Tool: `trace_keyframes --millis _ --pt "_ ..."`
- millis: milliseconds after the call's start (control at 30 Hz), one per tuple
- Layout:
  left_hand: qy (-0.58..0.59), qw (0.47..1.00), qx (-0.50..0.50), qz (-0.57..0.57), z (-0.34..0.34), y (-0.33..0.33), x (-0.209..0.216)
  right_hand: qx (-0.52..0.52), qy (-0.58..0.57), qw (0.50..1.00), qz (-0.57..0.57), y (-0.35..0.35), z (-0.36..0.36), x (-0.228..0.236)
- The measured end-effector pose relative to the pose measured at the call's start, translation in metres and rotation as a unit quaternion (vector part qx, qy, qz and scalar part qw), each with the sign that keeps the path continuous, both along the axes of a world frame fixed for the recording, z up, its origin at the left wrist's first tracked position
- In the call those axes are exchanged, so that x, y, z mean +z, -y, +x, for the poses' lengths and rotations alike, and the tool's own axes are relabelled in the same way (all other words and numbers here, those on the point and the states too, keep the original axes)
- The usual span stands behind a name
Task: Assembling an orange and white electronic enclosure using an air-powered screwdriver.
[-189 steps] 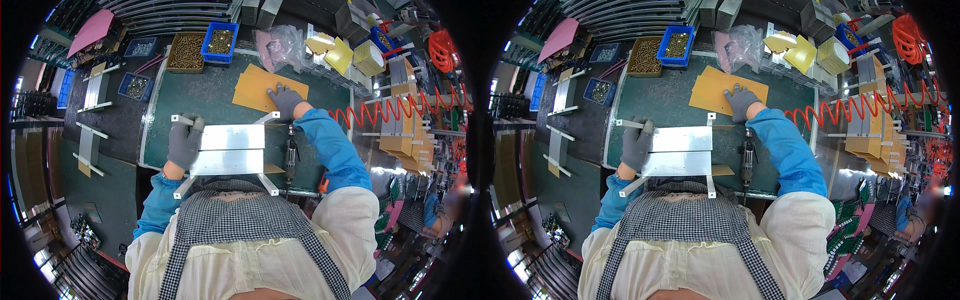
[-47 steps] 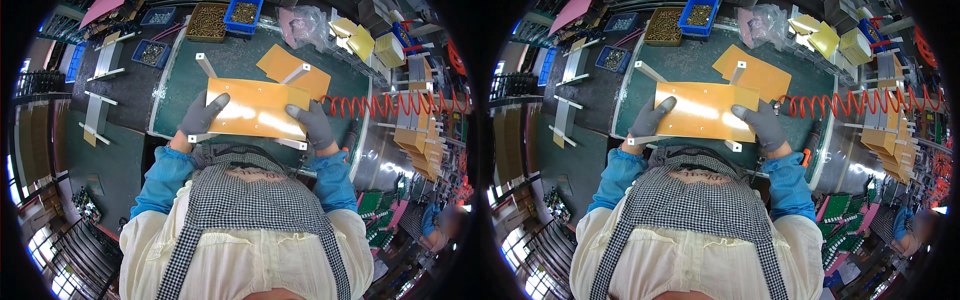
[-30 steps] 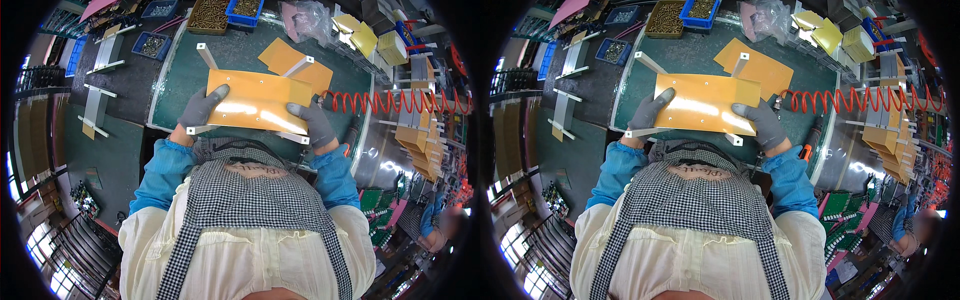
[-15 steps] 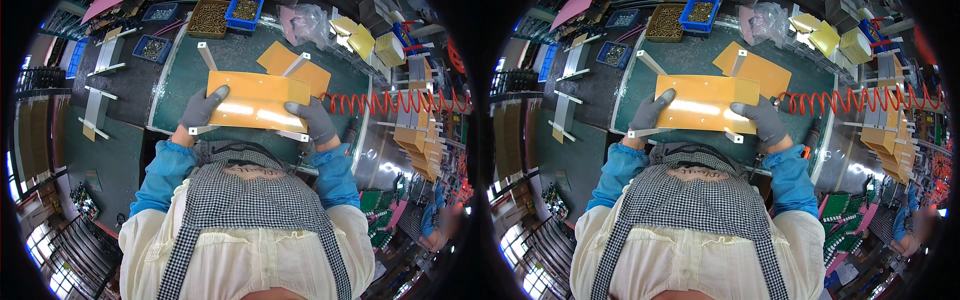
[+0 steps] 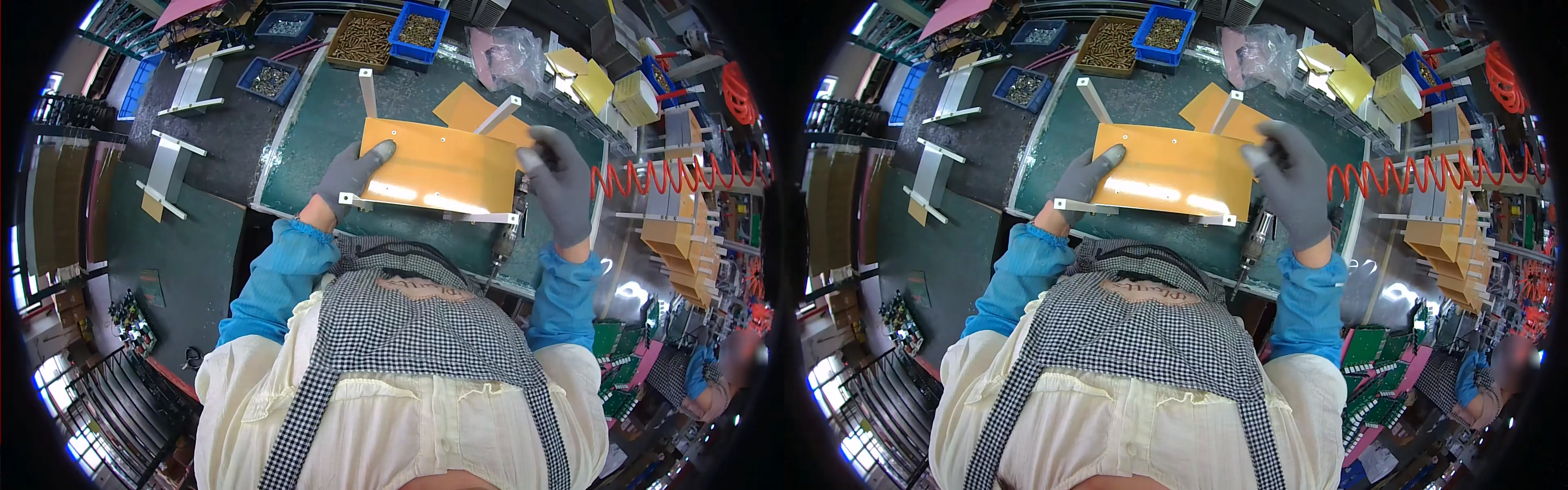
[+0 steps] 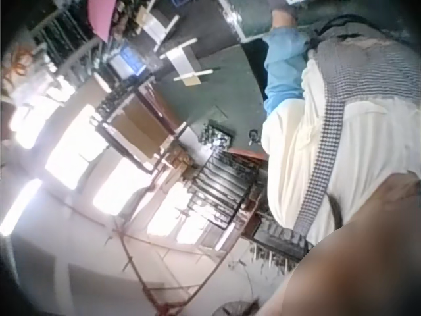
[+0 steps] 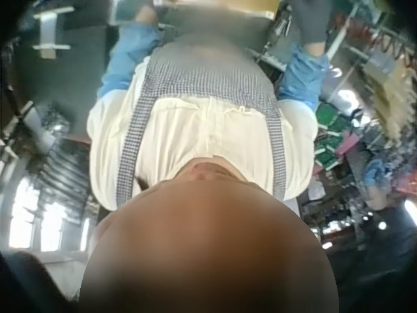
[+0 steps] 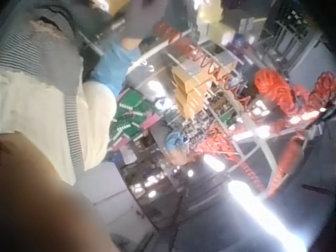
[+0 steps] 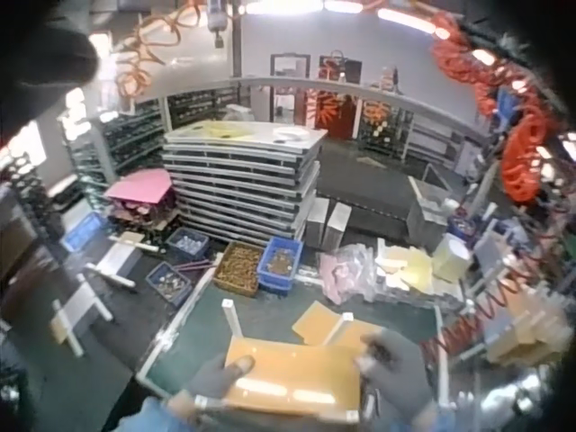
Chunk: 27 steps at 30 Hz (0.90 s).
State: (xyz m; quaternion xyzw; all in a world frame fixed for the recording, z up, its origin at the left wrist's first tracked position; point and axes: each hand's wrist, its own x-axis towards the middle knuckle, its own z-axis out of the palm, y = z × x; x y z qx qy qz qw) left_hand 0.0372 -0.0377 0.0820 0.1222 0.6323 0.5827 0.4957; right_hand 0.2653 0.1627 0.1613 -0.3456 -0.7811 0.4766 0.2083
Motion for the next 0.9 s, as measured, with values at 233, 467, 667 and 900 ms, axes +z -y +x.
trace_keyframes --millis 233,467,667,900 --pt "0.0 1.0 -0.009 -0.02 -0.002 -0.001 0.005 0.386 0.044 0.915 0.107 0.008 -0.06 -0.013" --pt "0.125 0.991 0.035 0.016 -0.043 0.026 -0.028 0.4 0.095 0.902 0.135 0.014 -0.071 -0.015" --pt "0.332 0.909 0.15 0.201 -0.063 0.026 0.026 0.385 0.131 0.906 0.116 0.011 -0.066 -0.012" --pt "0.196 0.955 -0.17 0.141 -0.036 -0.023 0.06 0.37 0.129 0.912 0.125 0.011 -0.067 -0.013"
